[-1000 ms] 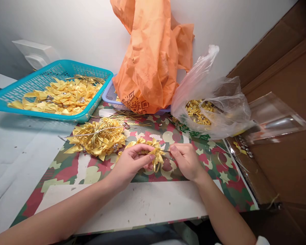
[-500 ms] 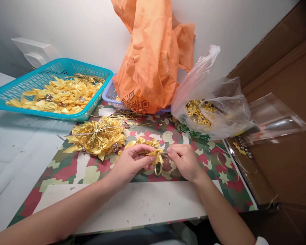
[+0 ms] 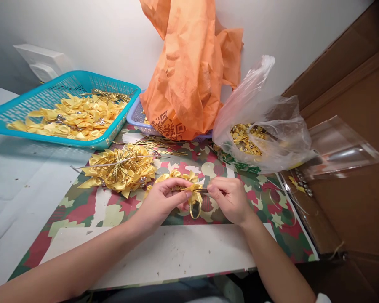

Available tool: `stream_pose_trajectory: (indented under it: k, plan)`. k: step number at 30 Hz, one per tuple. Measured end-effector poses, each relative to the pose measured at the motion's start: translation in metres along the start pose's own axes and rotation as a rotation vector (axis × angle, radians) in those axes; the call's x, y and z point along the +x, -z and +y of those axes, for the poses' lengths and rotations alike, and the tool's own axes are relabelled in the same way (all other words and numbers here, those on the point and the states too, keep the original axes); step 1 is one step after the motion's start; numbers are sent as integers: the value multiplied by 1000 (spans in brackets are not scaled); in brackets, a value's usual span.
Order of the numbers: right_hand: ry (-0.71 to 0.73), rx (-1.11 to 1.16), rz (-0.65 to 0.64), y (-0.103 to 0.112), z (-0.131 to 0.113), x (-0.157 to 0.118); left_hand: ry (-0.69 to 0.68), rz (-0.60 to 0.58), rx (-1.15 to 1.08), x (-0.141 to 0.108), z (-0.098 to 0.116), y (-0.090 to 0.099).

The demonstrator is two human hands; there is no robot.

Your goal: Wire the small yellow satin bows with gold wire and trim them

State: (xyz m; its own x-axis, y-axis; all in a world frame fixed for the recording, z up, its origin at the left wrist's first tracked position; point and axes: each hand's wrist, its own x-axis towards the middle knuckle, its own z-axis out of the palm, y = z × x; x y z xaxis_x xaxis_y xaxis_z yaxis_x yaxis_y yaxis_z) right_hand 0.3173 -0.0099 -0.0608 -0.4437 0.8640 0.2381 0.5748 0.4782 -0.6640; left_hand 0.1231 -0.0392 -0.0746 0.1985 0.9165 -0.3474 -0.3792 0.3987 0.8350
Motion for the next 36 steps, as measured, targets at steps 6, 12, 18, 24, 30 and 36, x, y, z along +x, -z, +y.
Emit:
stream_pose_trajectory:
  k: [6, 12, 18, 24, 30, 36]
  plan:
    - [9, 6, -3, -1, 2, 0, 2, -27, 9, 1, -1, 2]
    - [-9, 48, -25, -3, 2, 1, -35, -55, 32, 1, -1, 1]
    - [-3, 39, 3, -7, 1, 1, -19, -32, 35, 1, 0, 0]
    - [-48, 25, 36, -9, 0, 1, 12, -1, 16, 1, -1, 1]
    - [-74, 40, 90, -9, 6, 2, 18, 10, -18, 2, -3, 2]
    - [69, 28, 124, 0, 15, 3, 38, 42, -53, 1, -1, 1]
